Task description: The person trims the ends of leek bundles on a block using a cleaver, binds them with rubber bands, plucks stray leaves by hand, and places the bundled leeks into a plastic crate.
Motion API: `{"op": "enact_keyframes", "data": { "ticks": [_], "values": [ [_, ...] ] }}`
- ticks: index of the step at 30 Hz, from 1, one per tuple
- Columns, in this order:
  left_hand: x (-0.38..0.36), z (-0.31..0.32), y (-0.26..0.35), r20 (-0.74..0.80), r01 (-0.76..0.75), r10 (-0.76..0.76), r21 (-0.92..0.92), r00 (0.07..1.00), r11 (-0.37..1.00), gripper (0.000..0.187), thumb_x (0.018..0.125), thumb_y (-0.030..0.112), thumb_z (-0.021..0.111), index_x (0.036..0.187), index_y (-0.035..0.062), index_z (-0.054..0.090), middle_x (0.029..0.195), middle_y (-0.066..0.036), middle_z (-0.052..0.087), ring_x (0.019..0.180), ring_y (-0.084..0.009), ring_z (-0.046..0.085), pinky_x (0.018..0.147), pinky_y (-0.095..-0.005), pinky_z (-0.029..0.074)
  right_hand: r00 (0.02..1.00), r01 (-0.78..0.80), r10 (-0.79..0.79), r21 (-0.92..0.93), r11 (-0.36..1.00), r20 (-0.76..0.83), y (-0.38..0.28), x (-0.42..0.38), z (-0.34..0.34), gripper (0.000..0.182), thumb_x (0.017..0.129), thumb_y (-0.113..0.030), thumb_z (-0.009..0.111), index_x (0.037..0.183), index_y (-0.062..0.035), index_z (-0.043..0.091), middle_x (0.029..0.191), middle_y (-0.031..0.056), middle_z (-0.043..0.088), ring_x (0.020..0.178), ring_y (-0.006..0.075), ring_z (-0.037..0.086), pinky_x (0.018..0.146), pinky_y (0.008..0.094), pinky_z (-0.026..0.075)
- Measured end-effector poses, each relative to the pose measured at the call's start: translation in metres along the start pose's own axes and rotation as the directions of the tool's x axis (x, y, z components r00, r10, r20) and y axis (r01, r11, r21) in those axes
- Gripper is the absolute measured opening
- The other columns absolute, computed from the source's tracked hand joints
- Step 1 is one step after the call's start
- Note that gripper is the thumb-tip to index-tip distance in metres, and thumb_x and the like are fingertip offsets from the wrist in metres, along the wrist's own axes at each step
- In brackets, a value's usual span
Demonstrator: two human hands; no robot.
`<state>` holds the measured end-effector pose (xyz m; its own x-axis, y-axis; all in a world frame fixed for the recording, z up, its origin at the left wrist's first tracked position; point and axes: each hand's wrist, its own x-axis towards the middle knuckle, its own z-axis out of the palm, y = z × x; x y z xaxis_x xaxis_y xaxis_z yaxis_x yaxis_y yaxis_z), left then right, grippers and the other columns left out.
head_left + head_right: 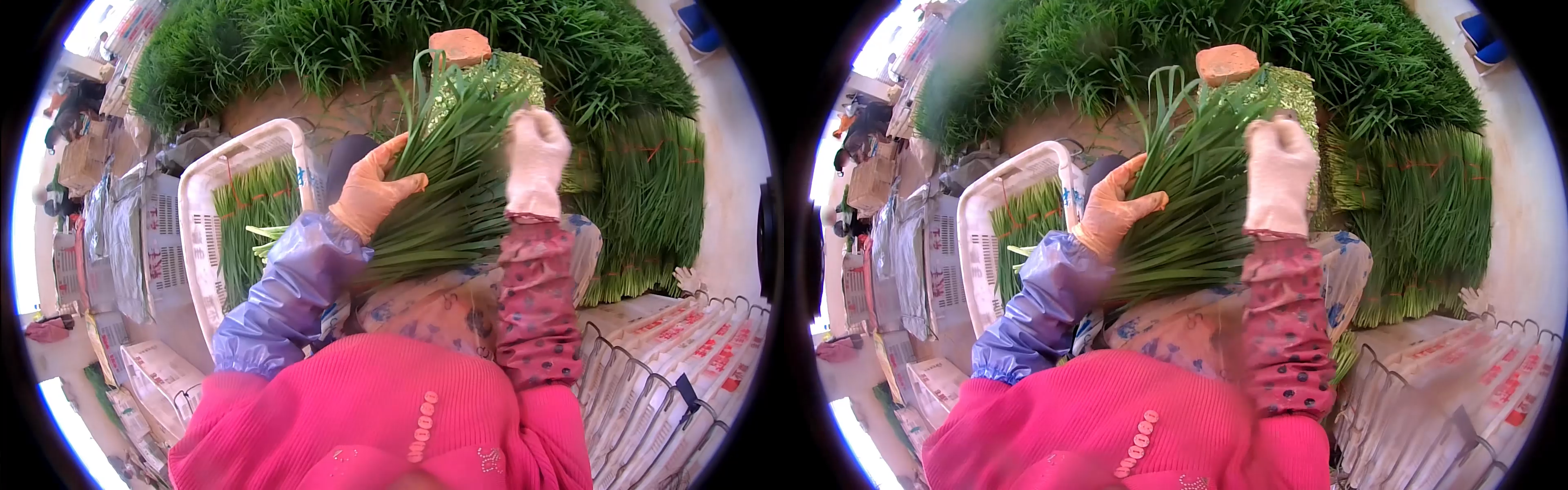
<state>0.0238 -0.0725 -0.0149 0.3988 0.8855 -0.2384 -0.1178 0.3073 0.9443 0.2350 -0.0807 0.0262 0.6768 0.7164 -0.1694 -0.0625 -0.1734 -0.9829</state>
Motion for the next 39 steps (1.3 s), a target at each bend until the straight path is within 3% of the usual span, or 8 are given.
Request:
{"op": "enact_keyframes", "data": {
  "ticks": [6, 8, 12, 15, 21, 24, 30, 39],
  "values": [
    [0.006, 0.001, -0.010, -0.016, -0.246, 0.260, 0.273, 0.965, 0.930, 0.069, 0.081, -0.006, 0.076, 0.144, -0.0018, 0.048, 0.129, -0.008, 0.063, 0.112, -0.0141, 0.061, 0.098, -0.0286, 0.049, 0.820, 0.571, -0.564, -0.066, 0.818, 0.099, -0.034, -0.019, -0.022, 0.009, 0.094, -0.004, 0.061, 0.099, 0.0005, 0.066, 0.080, -0.0002, 0.064, 0.068, 0.0073, 0.059, 0.058, 0.0192, 0.046],
    [0.016, -0.011, -0.017, -0.009, -0.325, 0.362, 0.417, 0.932, 0.849, 0.069, 0.081, -0.006, 0.076, 0.144, -0.0022, 0.047, 0.129, -0.009, 0.064, 0.113, -0.0146, 0.061, 0.100, -0.0283, 0.048, 0.820, 0.551, -0.493, -0.168, 0.817, 0.290, -0.038, -0.037, -0.031, 0.013, 0.091, -0.002, 0.063, 0.103, -0.0014, 0.068, 0.084, 0.0016, 0.066, 0.074, 0.0090, 0.063, 0.063, 0.0228, 0.051],
    [0.025, -0.029, -0.002, -0.156, -0.229, 0.291, 0.325, 0.944, 0.917, 0.065, 0.082, -0.009, 0.073, 0.141, -0.0063, 0.046, 0.121, -0.012, 0.066, 0.105, -0.0164, 0.065, 0.092, -0.0268, 0.054, 0.408, 0.902, -0.268, -0.339, 0.267, 0.873, 0.037, -0.077, -0.033, 0.063, 0.071, -0.030, 0.082, 0.124, -0.0067, 0.058, 0.114, 0.0141, 0.067, 0.109, 0.0306, 0.064, 0.097, 0.0452, 0.046],
    [0.042, -0.054, 0.000, -0.258, -0.203, 0.235, 0.142, 0.937, 0.969, 0.065, 0.081, -0.010, 0.073, 0.140, -0.0085, 0.045, 0.118, -0.013, 0.066, 0.104, -0.0182, 0.066, 0.092, -0.0288, 0.055, 0.435, 0.772, 0.350, -0.544, 0.330, 0.830, 0.064, -0.106, -0.021, 0.048, 0.076, -0.031, 0.077, 0.112, -0.0082, 0.056, 0.103, 0.0109, 0.068, 0.103, 0.0314, 0.065, 0.089, 0.0447, 0.045],
    [0.041, -0.070, 0.001, -0.210, -0.116, 0.124, 0.048, 0.970, 0.992, 0.056, 0.085, -0.006, 0.072, 0.136, -0.0066, 0.050, 0.116, -0.011, 0.067, 0.100, -0.0163, 0.066, 0.090, -0.0295, 0.055, 0.531, 0.838, -0.070, -0.511, 0.190, 0.844, 0.052, -0.108, -0.022, 0.053, 0.063, -0.029, 0.085, 0.107, -0.0115, 0.060, 0.111, 0.0079, 0.063, 0.112, 0.0269, 0.060, 0.090, 0.0412, 0.045],
    [0.042, -0.078, -0.003, -0.026, -0.073, 0.071, -0.076, 0.997, 0.994, 0.048, 0.087, -0.003, 0.070, 0.133, -0.0035, 0.055, 0.114, -0.009, 0.068, 0.097, -0.0157, 0.067, 0.090, -0.0293, 0.055, 0.272, 0.962, -0.483, -0.222, 0.159, 0.832, 0.024, -0.092, -0.013, 0.072, 0.059, -0.025, 0.087, 0.123, -0.0103, 0.058, 0.129, 0.0076, 0.055, 0.124, 0.0272, 0.052, 0.098, 0.0416, 0.043],
    [0.042, -0.081, -0.003, -0.027, -0.036, 0.031, -0.222, 0.999, 0.974, 0.040, 0.091, -0.007, 0.059, 0.131, -0.0009, 0.056, 0.115, -0.013, 0.069, 0.098, -0.0212, 0.069, 0.087, -0.0356, 0.059, 0.495, 0.809, 0.083, -0.493, 0.320, 0.865, 0.028, -0.078, 0.013, 0.075, 0.068, -0.029, 0.086, 0.130, -0.0066, 0.051, 0.125, 0.0148, 0.057, 0.111, 0.0348, 0.060, 0.091, 0.0440, 0.053],
    [0.044, -0.083, 0.001, -0.034, 0.001, -0.006, -0.156, 0.999, 0.988, 0.046, 0.090, -0.004, 0.064, 0.135, -0.0005, 0.053, 0.114, -0.014, 0.069, 0.097, -0.0210, 0.068, 0.087, -0.0350, 0.058, 0.520, 0.797, -0.031, -0.472, 0.377, 0.853, 0.036, -0.082, 0.002, 0.075, 0.071, -0.031, 0.085, 0.130, -0.0084, 0.045, 0.125, 0.0183, 0.058, 0.104, 0.0376, 0.065, 0.084, 0.0467, 0.054]
  ]
}}
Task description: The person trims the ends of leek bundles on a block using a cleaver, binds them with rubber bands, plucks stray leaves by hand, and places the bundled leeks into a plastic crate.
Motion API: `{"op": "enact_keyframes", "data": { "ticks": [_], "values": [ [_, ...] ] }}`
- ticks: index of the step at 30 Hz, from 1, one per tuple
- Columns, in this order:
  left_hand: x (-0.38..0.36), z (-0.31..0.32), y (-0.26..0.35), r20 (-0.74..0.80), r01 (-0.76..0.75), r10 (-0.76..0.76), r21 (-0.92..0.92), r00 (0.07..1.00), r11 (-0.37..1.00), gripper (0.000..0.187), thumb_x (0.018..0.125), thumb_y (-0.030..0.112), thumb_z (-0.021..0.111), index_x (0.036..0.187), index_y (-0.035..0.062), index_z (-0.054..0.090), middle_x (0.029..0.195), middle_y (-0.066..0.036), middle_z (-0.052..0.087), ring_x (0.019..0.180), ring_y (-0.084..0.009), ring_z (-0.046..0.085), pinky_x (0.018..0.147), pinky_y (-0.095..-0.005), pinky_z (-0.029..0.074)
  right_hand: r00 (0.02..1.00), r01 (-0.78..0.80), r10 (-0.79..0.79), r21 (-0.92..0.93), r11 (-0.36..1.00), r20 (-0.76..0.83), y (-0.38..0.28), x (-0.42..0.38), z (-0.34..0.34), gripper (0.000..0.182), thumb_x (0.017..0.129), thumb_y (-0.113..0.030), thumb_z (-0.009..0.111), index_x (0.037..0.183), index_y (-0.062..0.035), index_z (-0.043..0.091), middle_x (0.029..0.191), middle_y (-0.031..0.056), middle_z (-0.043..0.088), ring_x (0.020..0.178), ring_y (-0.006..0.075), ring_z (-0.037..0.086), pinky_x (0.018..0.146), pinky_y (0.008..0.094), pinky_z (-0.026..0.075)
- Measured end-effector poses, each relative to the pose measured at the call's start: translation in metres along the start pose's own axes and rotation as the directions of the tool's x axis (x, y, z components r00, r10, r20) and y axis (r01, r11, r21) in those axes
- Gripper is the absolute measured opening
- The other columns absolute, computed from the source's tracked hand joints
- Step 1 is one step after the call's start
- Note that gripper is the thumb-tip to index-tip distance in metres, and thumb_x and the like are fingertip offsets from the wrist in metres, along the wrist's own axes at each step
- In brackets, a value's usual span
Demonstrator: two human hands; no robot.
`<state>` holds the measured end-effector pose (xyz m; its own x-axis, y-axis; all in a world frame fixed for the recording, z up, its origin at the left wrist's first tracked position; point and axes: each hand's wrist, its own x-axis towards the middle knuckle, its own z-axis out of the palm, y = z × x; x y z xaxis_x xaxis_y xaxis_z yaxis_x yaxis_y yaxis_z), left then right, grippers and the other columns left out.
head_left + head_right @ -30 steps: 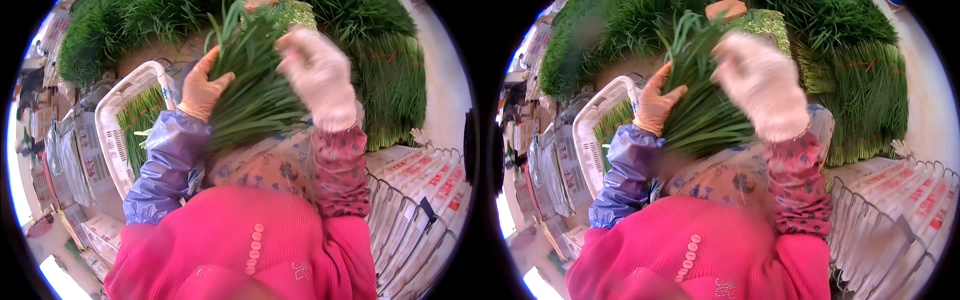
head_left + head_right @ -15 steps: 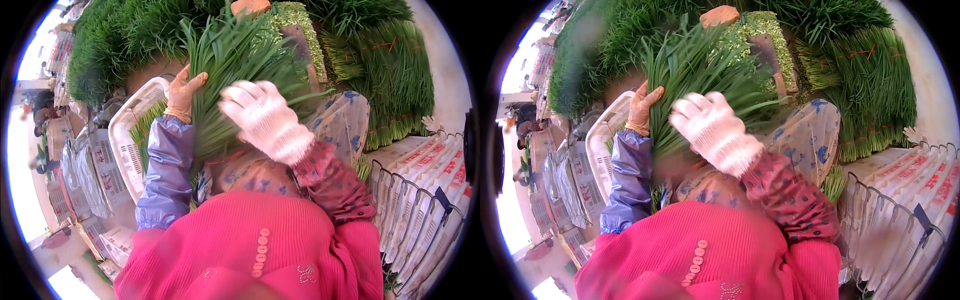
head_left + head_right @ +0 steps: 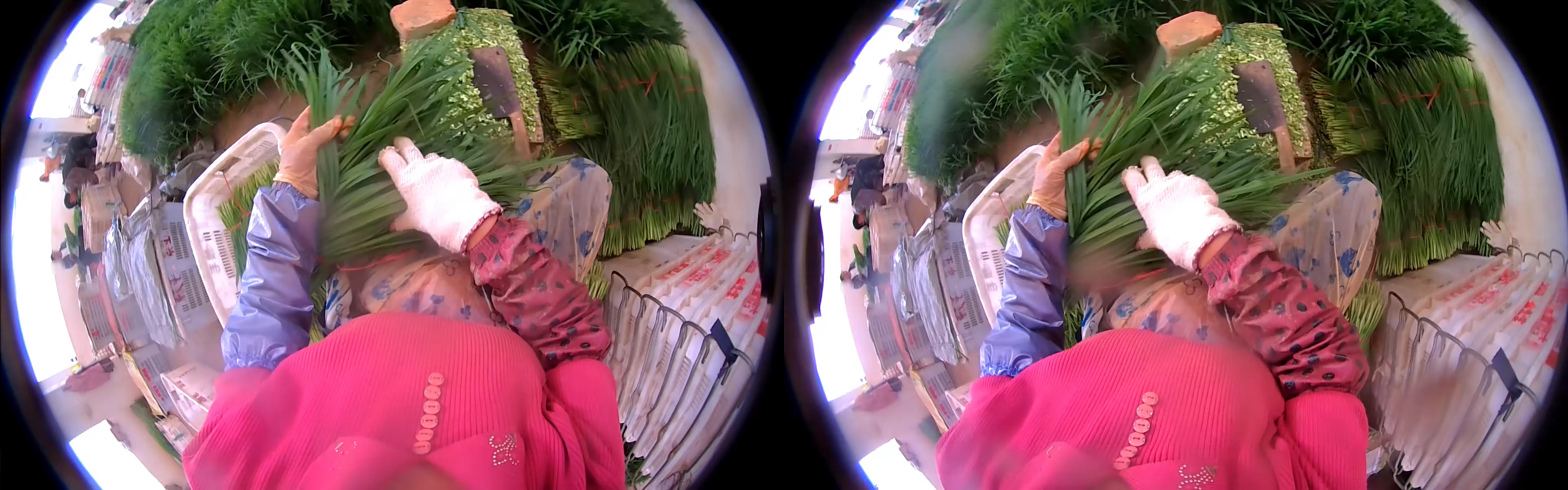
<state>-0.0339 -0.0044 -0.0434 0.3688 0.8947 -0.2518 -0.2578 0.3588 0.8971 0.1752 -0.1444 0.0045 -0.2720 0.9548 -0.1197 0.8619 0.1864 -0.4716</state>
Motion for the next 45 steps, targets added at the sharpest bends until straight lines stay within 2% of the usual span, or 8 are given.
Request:
{"op": "enact_keyframes", "data": {
  "ticks": [9, 14, 16, 19, 26, 30, 41, 45],
  "values": [
    [-0.106, -0.067, 0.127, -0.078, -0.303, 0.379, 0.465, 0.922, 0.832, 0.059, 0.094, 0.009, 0.070, 0.148, 0.0111, 0.047, 0.126, -0.009, 0.063, 0.103, -0.0146, 0.062, 0.092, -0.0289, 0.053, 0.960, -0.185, 0.094, 0.345, 0.920, 0.263, 0.039, 0.010, 0.043, 0.068, 0.069, -0.033, 0.084, 0.122, 0.0027, 0.060, 0.116, 0.0257, 0.067, 0.111, 0.0401, 0.063, 0.094, 0.0403, 0.050],
    [-0.165, -0.193, 0.025, -0.001, -0.004, -0.043, 0.995, 0.999, -0.104, 0.081, 0.074, 0.015, 0.088, 0.144, 0.0063, 0.048, 0.137, -0.018, 0.057, 0.125, -0.0263, 0.054, 0.107, -0.0357, 0.044, 0.968, -0.245, 0.116, 0.724, 0.644, 0.224, 0.074, 0.008, 0.107, 0.072, 0.069, -0.019, 0.087, 0.132, 0.0005, 0.058, 0.118, 0.0208, 0.069, 0.112, 0.0316, 0.066, 0.098, 0.0350, 0.050],
    [-0.168, -0.082, 0.032, -0.035, 0.159, -0.395, 0.945, 0.918, 0.286, 0.088, 0.064, 0.022, 0.094, 0.141, 0.0080, 0.054, 0.139, -0.012, 0.059, 0.128, -0.0249, 0.053, 0.110, -0.0392, 0.041, 0.971, -0.234, 0.110, 0.757, 0.610, 0.212, 0.075, 0.006, 0.110, 0.070, 0.069, -0.016, 0.086, 0.131, 0.0018, 0.058, 0.117, 0.0201, 0.070, 0.110, 0.0288, 0.067, 0.096, 0.0340, 0.050],
    [-0.157, -0.070, -0.008, 0.140, -0.107, -0.120, 0.964, 0.983, 0.244, 0.094, 0.061, 0.029, 0.096, 0.141, 0.0060, 0.053, 0.139, -0.013, 0.058, 0.127, -0.0232, 0.053, 0.111, -0.0389, 0.040, 0.969, -0.242, 0.134, 0.718, 0.652, 0.205, 0.065, 0.001, 0.087, 0.059, 0.070, 0.006, 0.076, 0.127, 0.0069, 0.059, 0.109, 0.0081, 0.070, 0.096, 0.0150, 0.064, 0.088, 0.0289, 0.052],
    [-0.078, -0.006, 0.019, 0.741, -0.362, 0.142, 0.144, 0.656, 0.921, 0.101, 0.057, 0.040, 0.097, 0.140, 0.0022, 0.052, 0.137, -0.012, 0.059, 0.124, -0.0200, 0.055, 0.108, -0.0372, 0.043, 0.975, -0.022, 0.213, 0.928, 0.372, -0.062, 0.043, -0.003, 0.061, 0.045, 0.074, 0.005, 0.071, 0.118, 0.0041, 0.064, 0.102, 0.0077, 0.072, 0.091, 0.0126, 0.064, 0.083, 0.0284, 0.052],
    [-0.058, 0.061, 0.001, 0.127, -0.578, 0.589, -0.111, 0.798, 0.808, 0.103, 0.050, 0.032, 0.100, 0.134, -0.0024, 0.051, 0.120, -0.009, 0.066, 0.108, -0.0213, 0.063, 0.088, -0.0358, 0.055, 0.950, 0.033, 0.246, 0.843, 0.537, -0.194, 0.009, -0.003, 0.022, 0.040, 0.080, -0.008, 0.071, 0.119, -0.0013, 0.066, 0.103, 0.0096, 0.074, 0.092, 0.0125, 0.066, 0.084, 0.0309, 0.052],
    [-0.018, 0.007, 0.057, 0.291, -0.592, 0.531, 0.191, 0.796, 0.783, 0.080, 0.064, 0.016, 0.092, 0.133, 0.0026, 0.053, 0.108, -0.009, 0.067, 0.101, -0.0206, 0.062, 0.074, -0.0390, 0.056, 0.968, -0.169, 0.154, 0.061, 0.984, 0.197, 0.104, -0.036, 0.036, 0.047, 0.084, -0.032, 0.069, 0.120, -0.0031, 0.055, 0.109, 0.0282, 0.066, 0.105, 0.0460, 0.061, 0.087, 0.0499, 0.048],
    [-0.004, 0.009, 0.109, 0.019, -0.107, 0.276, -0.894, 0.961, 0.434, 0.067, 0.068, 0.006, 0.088, 0.126, -0.0025, 0.056, 0.099, -0.011, 0.069, 0.098, -0.0217, 0.065, 0.069, -0.0360, 0.060, 0.980, -0.154, 0.129, 0.168, 0.974, 0.151, 0.101, -0.026, 0.002, 0.052, 0.084, -0.028, 0.069, 0.127, -0.0015, 0.057, 0.105, 0.0241, 0.069, 0.102, 0.0377, 0.066, 0.086, 0.0418, 0.051]
  ]
}}
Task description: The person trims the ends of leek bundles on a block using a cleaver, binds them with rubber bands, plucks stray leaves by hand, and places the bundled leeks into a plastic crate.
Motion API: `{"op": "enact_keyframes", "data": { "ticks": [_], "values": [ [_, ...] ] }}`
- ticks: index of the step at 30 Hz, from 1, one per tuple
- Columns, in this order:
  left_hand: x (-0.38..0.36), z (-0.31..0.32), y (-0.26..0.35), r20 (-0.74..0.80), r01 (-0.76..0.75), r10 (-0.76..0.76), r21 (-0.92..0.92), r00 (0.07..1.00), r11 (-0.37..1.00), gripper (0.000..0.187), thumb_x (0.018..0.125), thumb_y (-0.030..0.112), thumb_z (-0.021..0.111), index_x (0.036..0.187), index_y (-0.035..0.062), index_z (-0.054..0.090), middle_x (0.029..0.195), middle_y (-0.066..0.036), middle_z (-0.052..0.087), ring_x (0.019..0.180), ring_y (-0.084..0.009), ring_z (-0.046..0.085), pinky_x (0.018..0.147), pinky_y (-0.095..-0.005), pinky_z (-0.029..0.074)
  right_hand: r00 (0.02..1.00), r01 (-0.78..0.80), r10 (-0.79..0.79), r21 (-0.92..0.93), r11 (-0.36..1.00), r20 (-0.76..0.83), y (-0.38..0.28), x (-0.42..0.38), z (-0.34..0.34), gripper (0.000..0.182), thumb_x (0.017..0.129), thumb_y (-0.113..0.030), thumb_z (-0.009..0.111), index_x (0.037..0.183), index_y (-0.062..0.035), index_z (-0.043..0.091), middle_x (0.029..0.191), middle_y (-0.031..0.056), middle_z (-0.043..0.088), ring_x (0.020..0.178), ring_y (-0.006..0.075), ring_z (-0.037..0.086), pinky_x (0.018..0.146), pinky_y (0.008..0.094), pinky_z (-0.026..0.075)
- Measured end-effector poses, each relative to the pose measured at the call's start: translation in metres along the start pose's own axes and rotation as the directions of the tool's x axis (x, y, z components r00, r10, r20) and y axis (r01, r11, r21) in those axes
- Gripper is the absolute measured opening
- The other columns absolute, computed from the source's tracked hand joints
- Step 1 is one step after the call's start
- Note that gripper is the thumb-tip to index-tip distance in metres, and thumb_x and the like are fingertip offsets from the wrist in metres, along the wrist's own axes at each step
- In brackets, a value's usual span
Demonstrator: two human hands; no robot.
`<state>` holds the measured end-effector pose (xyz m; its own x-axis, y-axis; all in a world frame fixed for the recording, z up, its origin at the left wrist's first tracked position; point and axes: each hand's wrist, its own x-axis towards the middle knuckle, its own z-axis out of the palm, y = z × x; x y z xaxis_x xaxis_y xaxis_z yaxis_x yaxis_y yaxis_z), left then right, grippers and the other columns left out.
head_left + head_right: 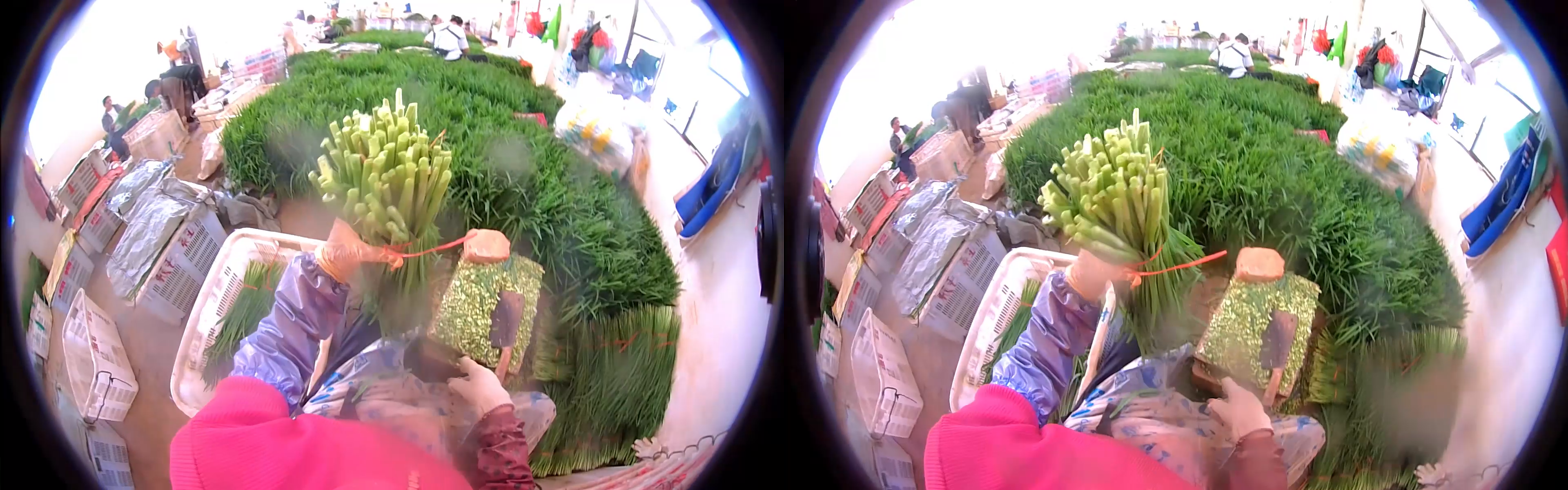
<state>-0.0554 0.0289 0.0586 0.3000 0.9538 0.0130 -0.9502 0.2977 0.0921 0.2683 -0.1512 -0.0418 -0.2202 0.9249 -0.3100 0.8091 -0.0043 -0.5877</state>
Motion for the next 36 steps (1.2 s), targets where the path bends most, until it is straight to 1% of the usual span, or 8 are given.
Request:
{"op": "enact_keyframes", "data": {
  "ticks": [4, 13, 16, 19, 28, 31, 34, 36],
  "values": [
    [-0.039, 0.095, 0.034, 0.451, -0.444, -0.022, 0.886, 0.892, 0.136, 0.064, 0.069, -0.010, 0.083, 0.126, -0.0035, 0.056, 0.104, -0.013, 0.071, 0.090, -0.0225, 0.069, 0.074, -0.0390, 0.061, 0.986, -0.117, 0.138, 0.194, 0.974, -0.095, -0.008, 0.004, -0.017, 0.047, 0.083, -0.014, 0.072, 0.126, -0.0013, 0.059, 0.113, 0.0171, 0.070, 0.096, 0.0227, 0.067, 0.081, 0.0337, 0.052],
    [-0.097, 0.079, 0.098, 0.408, -0.367, 0.145, 0.898, 0.901, -0.244, 0.102, 0.061, 0.005, 0.094, 0.146, -0.0048, 0.039, 0.138, -0.012, 0.058, 0.126, -0.0183, 0.055, 0.108, -0.0360, 0.045, 0.761, 0.485, -0.277, 0.230, 0.844, -0.587, -0.100, 0.028, -0.051, 0.022, 0.088, -0.002, 0.064, 0.109, 0.0005, 0.067, 0.095, 0.0180, 0.069, 0.090, 0.0316, 0.069, 0.085, 0.0367, 0.053],
    [-0.108, 0.061, 0.084, 0.366, -0.331, 0.143, 0.917, 0.920, -0.221, 0.109, 0.059, 0.012, 0.097, 0.149, -0.0040, 0.038, 0.140, -0.012, 0.057, 0.127, -0.0189, 0.054, 0.109, -0.0366, 0.044, 0.501, 0.743, -0.436, 0.113, 0.659, -0.748, -0.173, 0.028, -0.092, 0.019, 0.089, 0.004, 0.065, 0.108, 0.0018, 0.068, 0.086, 0.0077, 0.067, 0.078, 0.0124, 0.062, 0.074, 0.0266, 0.052],
    [-0.113, 0.039, 0.074, 0.506, -0.309, 0.067, 0.622, 0.860, -0.720, 0.108, 0.055, 0.026, 0.099, 0.143, -0.0051, 0.045, 0.133, -0.011, 0.061, 0.121, -0.0186, 0.058, 0.105, -0.0346, 0.045, 0.515, 0.791, -0.475, 0.181, 0.585, -0.713, -0.208, 0.035, -0.110, 0.021, 0.086, 0.001, 0.067, 0.108, 0.0005, 0.066, 0.091, 0.0109, 0.066, 0.083, 0.0215, 0.065, 0.074, 0.0308, 0.052],
    [-0.114, -0.021, -0.003, 0.640, -0.402, -0.023, 0.455, 0.768, -0.795, 0.096, 0.060, 0.027, 0.095, 0.140, -0.0029, 0.050, 0.120, -0.016, 0.068, 0.108, -0.0294, 0.066, 0.095, -0.0392, 0.050, 0.511, 0.733, -0.584, -0.035, 0.679, -0.631, -0.176, 0.046, -0.083, 0.011, 0.088, -0.005, 0.069, 0.095, 0.0021, 0.064, 0.084, 0.0109, 0.061, 0.076, 0.0238, 0.061, 0.070, 0.0329, 0.049],
    [-0.116, -0.050, -0.023, 0.490, -0.427, 0.099, 0.829, 0.866, -0.361, 0.096, 0.061, 0.025, 0.096, 0.139, -0.0047, 0.049, 0.125, -0.017, 0.066, 0.112, -0.0274, 0.066, 0.097, -0.0386, 0.051, 0.874, 0.477, -0.197, 0.861, 0.179, -0.443, -0.181, 0.016, -0.080, 0.011, 0.095, -0.005, 0.057, 0.089, -0.0009, 0.066, 0.080, 0.0001, 0.058, 0.068, 0.0074, 0.049, 0.058, 0.0263, 0.041],
    [-0.119, -0.069, -0.030, 0.360, -0.333, 0.134, 0.924, 0.923, -0.191, 0.098, 0.060, 0.025, 0.096, 0.140, -0.0046, 0.048, 0.126, -0.017, 0.066, 0.112, -0.0272, 0.066, 0.097, -0.0384, 0.051, 0.763, 0.495, -0.188, 0.746, -0.445, -0.618, -0.150, 0.025, -0.093, 0.014, 0.100, -0.013, 0.056, 0.100, -0.0009, 0.064, 0.083, 0.0018, 0.057, 0.068, 0.0072, 0.048, 0.058, 0.0233, 0.041],
    [-0.119, -0.076, -0.031, 0.311, -0.291, 0.147, 0.946, 0.939, -0.142, 0.100, 0.059, 0.025, 0.097, 0.141, -0.0045, 0.047, 0.126, -0.017, 0.065, 0.113, -0.0271, 0.065, 0.098, -0.0383, 0.051, 0.746, 0.665, 0.119, 0.744, -0.072, -0.655, -0.143, 0.012, -0.097, 0.011, 0.094, -0.003, 0.057, 0.100, -0.0027, 0.066, 0.086, 0.0048, 0.065, 0.067, 0.0072, 0.059, 0.057, 0.0223, 0.049]
  ]
}}
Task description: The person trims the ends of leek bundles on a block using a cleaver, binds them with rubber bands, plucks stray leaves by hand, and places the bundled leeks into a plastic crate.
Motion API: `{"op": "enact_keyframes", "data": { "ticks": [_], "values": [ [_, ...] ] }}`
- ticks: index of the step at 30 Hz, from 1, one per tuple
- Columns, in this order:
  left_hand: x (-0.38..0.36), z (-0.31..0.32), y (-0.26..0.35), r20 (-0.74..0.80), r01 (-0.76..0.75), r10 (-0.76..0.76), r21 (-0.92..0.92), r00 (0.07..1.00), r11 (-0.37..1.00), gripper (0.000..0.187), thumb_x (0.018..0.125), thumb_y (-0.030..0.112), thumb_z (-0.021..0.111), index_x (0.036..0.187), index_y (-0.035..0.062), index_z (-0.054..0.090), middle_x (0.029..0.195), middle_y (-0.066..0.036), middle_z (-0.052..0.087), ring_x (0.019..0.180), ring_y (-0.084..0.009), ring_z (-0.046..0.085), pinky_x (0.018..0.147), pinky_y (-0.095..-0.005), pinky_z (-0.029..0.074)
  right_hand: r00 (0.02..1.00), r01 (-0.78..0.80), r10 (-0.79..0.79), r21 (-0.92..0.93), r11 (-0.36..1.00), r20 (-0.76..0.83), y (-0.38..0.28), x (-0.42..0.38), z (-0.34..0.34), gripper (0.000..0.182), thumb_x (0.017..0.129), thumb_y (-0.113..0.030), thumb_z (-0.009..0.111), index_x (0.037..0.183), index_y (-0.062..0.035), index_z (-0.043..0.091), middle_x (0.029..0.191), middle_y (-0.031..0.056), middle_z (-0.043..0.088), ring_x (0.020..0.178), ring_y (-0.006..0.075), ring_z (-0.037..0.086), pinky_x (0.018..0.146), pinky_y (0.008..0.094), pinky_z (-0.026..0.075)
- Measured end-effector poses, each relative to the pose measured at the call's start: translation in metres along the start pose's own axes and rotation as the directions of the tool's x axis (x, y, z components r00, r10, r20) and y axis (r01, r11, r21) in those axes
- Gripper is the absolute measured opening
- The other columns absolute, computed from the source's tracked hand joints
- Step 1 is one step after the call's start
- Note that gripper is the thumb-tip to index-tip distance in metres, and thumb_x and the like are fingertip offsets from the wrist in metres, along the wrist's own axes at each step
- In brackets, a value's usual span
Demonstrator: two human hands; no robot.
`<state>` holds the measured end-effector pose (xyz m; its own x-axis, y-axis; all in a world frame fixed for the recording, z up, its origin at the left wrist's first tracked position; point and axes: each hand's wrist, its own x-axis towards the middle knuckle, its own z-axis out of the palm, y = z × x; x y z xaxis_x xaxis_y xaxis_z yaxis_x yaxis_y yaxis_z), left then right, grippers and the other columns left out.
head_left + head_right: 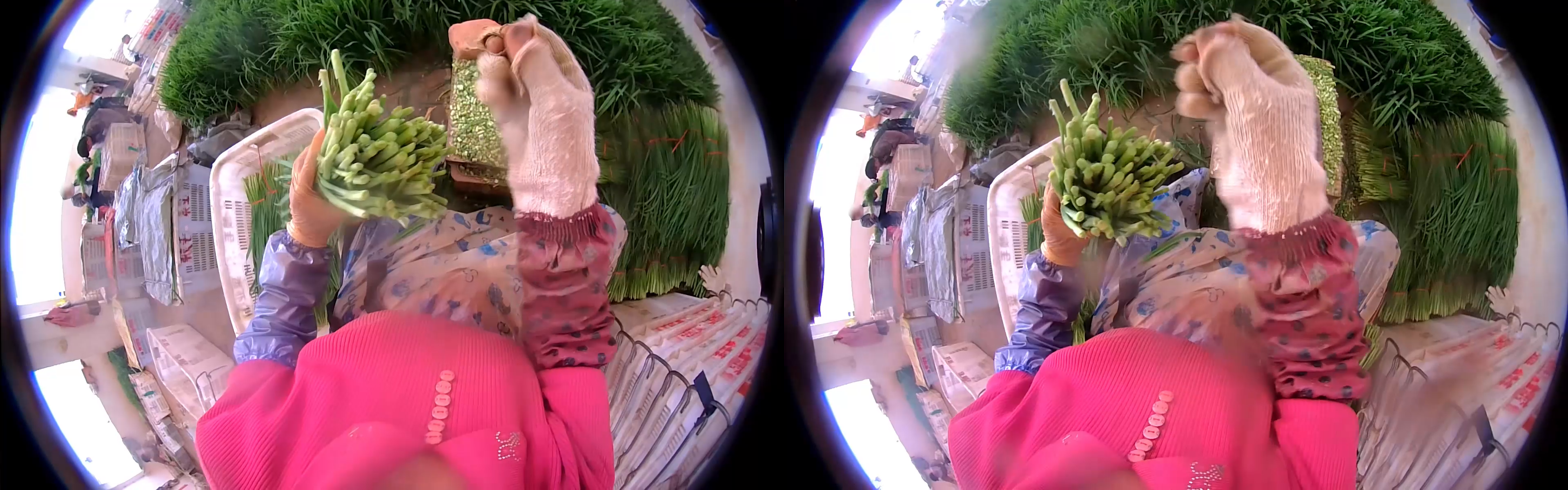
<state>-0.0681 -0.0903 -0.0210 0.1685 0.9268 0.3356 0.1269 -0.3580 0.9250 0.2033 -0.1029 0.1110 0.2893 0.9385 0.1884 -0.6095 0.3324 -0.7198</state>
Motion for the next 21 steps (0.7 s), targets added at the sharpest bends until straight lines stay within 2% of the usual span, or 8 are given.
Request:
{"op": "enact_keyframes", "data": {
  "ticks": [3, 6, 9, 11, 13, 16, 18, 21],
  "values": [
    [-0.001, 0.000, -0.005, -0.013, 0.057, -0.057, -0.041, 0.998, 0.998, 0.103, 0.057, 0.026, 0.097, 0.142, -0.0043, 0.047, 0.127, -0.017, 0.065, 0.113, -0.0270, 0.065, 0.098, -0.0381, 0.051, 0.982, -0.152, 0.187, -0.481, 0.863, 0.026, -0.005, -0.016, -0.035, 0.010, 0.091, -0.001, 0.063, 0.098, -0.0034, 0.069, 0.084, 0.0012, 0.065, 0.070, 0.0092, 0.061, 0.062, 0.0228, 0.050],
    [0.000, 0.000, -0.008, -0.026, 0.127, -0.131, -0.106, 0.991, 0.986, 0.106, 0.056, 0.026, 0.098, 0.143, -0.0042, 0.046, 0.128, -0.017, 0.064, 0.114, -0.0269, 0.064, 0.098, -0.0379, 0.051, 0.967, -0.110, 0.223, -0.585, 0.804, 0.125, 0.003, -0.056, -0.030, 0.008, 0.089, -0.001, 0.067, 0.097, -0.0018, 0.068, 0.087, 0.0026, 0.066, 0.074, 0.0118, 0.064, 0.063, 0.0237, 0.051],
    [0.003, 0.002, -0.014, -0.089, 0.283, -0.342, -0.393, 0.935, 0.875, 0.109, 0.055, 0.027, 0.099, 0.143, -0.0040, 0.045, 0.128, -0.017, 0.063, 0.114, -0.0267, 0.063, 0.099, -0.0377, 0.051, 0.818, 0.545, -0.097, -0.709, 0.449, 0.567, 0.012, -0.060, -0.032, 0.023, 0.081, -0.008, 0.074, 0.102, -0.0048, 0.066, 0.095, 0.0085, 0.063, 0.081, 0.0251, 0.067, 0.067, 0.0323, 0.055],
    [0.000, -0.005, -0.017, -0.087, -0.006, 0.010, 0.040, 0.996, 0.999, 0.108, 0.055, 0.027, 0.099, 0.143, -0.0043, 0.045, 0.128, -0.017, 0.063, 0.113, -0.0268, 0.063, 0.098, -0.0377, 0.051, 0.797, 0.582, -0.063, -0.736, 0.345, 0.601, 0.012, -0.061, -0.028, 0.025, 0.078, -0.004, 0.075, 0.101, -0.0043, 0.066, 0.093, 0.0095, 0.062, 0.080, 0.0270, 0.066, 0.065, 0.0337, 0.053],
    [-0.001, -0.002, -0.003, 0.099, -0.353, 0.363, 0.564, 0.927, 0.747, 0.106, 0.057, 0.028, 0.098, 0.142, -0.0049, 0.046, 0.126, -0.016, 0.064, 0.111, -0.0271, 0.063, 0.098, -0.0376, 0.050, 0.742, 0.666, -0.056, -0.727, 0.165, 0.668, 0.014, -0.061, -0.029, 0.029, 0.073, -0.002, 0.076, 0.099, -0.0058, 0.064, 0.087, 0.0106, 0.060, 0.077, 0.0314, 0.064, 0.063, 0.0373, 0.053],
    [-0.003, -0.002, -0.019, 0.057, -0.342, 0.368, 0.522, 0.928, 0.782, 0.106, 0.056, 0.029, 0.098, 0.142, -0.0046, 0.046, 0.125, -0.016, 0.064, 0.112, -0.0268, 0.063, 0.098, -0.0373, 0.049, 0.799, 0.593, -0.084, -0.754, 0.283, 0.596, 0.018, -0.065, -0.028, 0.017, 0.081, -0.002, 0.072, 0.095, -0.0062, 0.063, 0.085, 0.0073, 0.060, 0.072, 0.0231, 0.063, 0.061, 0.0334, 0.053],
    [-0.004, -0.001, -0.021, 0.033, -0.286, 0.300, 0.411, 0.953, 0.865, 0.104, 0.058, 0.027, 0.097, 0.143, -0.0044, 0.046, 0.124, -0.016, 0.064, 0.113, -0.0267, 0.062, 0.099, -0.0368, 0.049, 0.981, 0.112, 0.000, -0.566, 0.817, 0.194, 0.017, -0.072, -0.032, 0.003, 0.093, -0.006, 0.064, 0.091, -0.0063, 0.062, 0.084, 0.0007, 0.060, 0.068, 0.0123, 0.058, 0.058, 0.0273, 0.050],
    [-0.007, -0.003, -0.019, -0.003, -0.169, 0.180, 0.320, 0.984, 0.932, 0.101, 0.059, 0.026, 0.096, 0.142, -0.0039, 0.047, 0.125, -0.016, 0.064, 0.113, -0.0270, 0.062, 0.099, -0.0371, 0.049, 0.981, -0.189, 0.129, -0.591, 0.784, -0.142, 0.000, -0.059, -0.044, 0.010, 0.099, -0.008, 0.057, 0.097, -0.0016, 0.065, 0.085, -0.0012, 0.060, 0.069, 0.0064, 0.054, 0.061, 0.0207, 0.047]
  ]
}}
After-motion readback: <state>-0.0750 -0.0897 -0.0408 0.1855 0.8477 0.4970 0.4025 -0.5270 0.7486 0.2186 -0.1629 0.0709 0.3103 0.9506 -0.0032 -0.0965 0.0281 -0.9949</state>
